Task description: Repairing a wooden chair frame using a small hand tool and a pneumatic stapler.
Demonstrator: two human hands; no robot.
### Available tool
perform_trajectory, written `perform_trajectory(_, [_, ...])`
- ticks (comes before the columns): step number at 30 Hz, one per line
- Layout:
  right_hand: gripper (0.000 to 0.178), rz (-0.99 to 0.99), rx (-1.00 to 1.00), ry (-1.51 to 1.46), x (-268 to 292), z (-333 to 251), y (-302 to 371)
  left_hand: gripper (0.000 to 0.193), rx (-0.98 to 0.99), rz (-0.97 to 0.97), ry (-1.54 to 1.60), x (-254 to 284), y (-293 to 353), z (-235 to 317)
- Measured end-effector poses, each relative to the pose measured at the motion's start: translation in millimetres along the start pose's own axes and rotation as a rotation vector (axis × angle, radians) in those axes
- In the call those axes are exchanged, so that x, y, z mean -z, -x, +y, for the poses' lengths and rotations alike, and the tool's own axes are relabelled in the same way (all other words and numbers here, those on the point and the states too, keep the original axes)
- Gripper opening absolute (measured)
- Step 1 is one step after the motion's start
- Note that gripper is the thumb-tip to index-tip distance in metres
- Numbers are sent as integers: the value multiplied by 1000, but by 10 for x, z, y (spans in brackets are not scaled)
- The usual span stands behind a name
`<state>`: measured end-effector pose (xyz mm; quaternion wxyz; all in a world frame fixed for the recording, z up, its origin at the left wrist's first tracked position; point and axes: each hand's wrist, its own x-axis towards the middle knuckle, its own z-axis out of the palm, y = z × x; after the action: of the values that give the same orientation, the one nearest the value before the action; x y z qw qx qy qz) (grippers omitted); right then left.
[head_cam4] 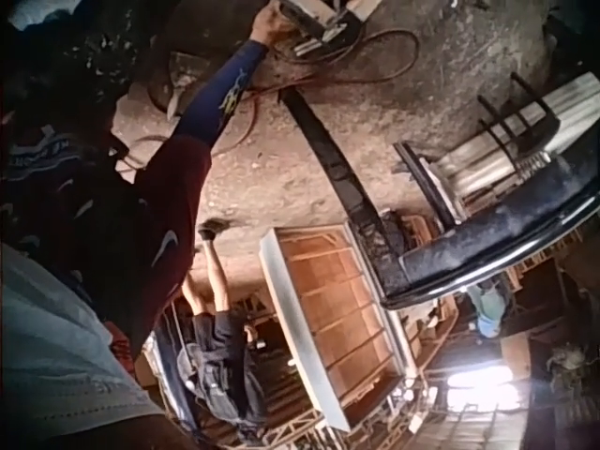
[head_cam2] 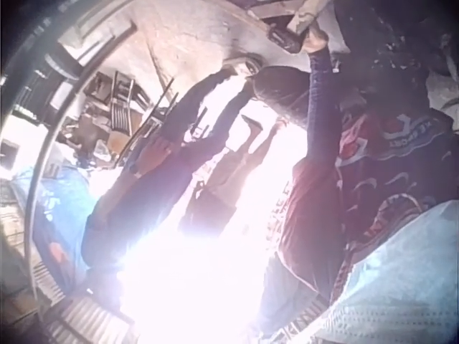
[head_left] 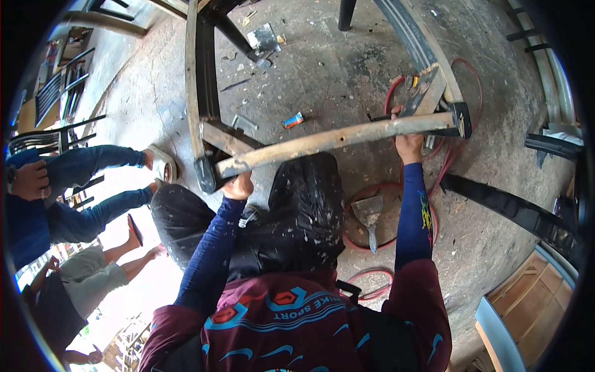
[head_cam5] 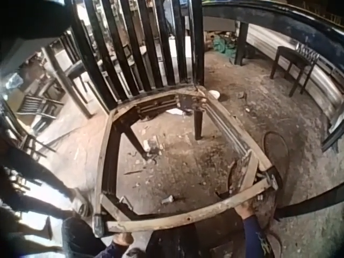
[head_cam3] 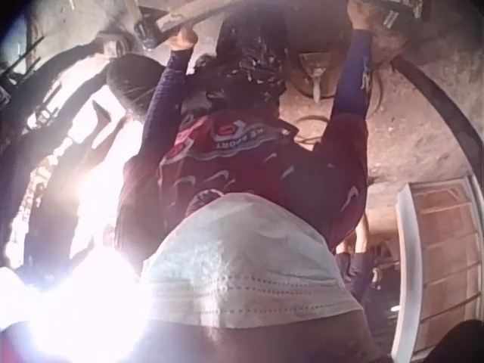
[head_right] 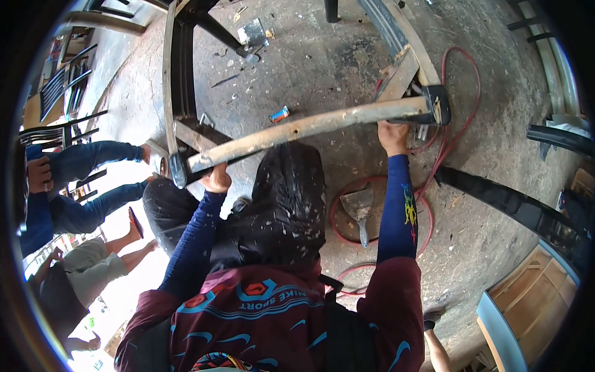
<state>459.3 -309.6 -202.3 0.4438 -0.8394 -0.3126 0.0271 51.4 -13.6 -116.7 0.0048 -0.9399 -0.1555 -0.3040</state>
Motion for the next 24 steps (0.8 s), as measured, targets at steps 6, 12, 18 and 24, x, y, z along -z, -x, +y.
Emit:
perform_trajectory(6, [38,99,-252,-206,98,-852,-190,30,180,44,178,38,-213,-26])
perform_trajectory(12, [41,152,-246,-177,133,-935,-148,32,605,157,565,107,-518,214])
perform_trajectory(18, [42,143,-311,-172,148,-1081,-127,40,569,218,591,144,-609,264])
perform_trajectory(24, [48,115,-285,-219,113,-1135,-151,41,567,192,596,206,-651,294])
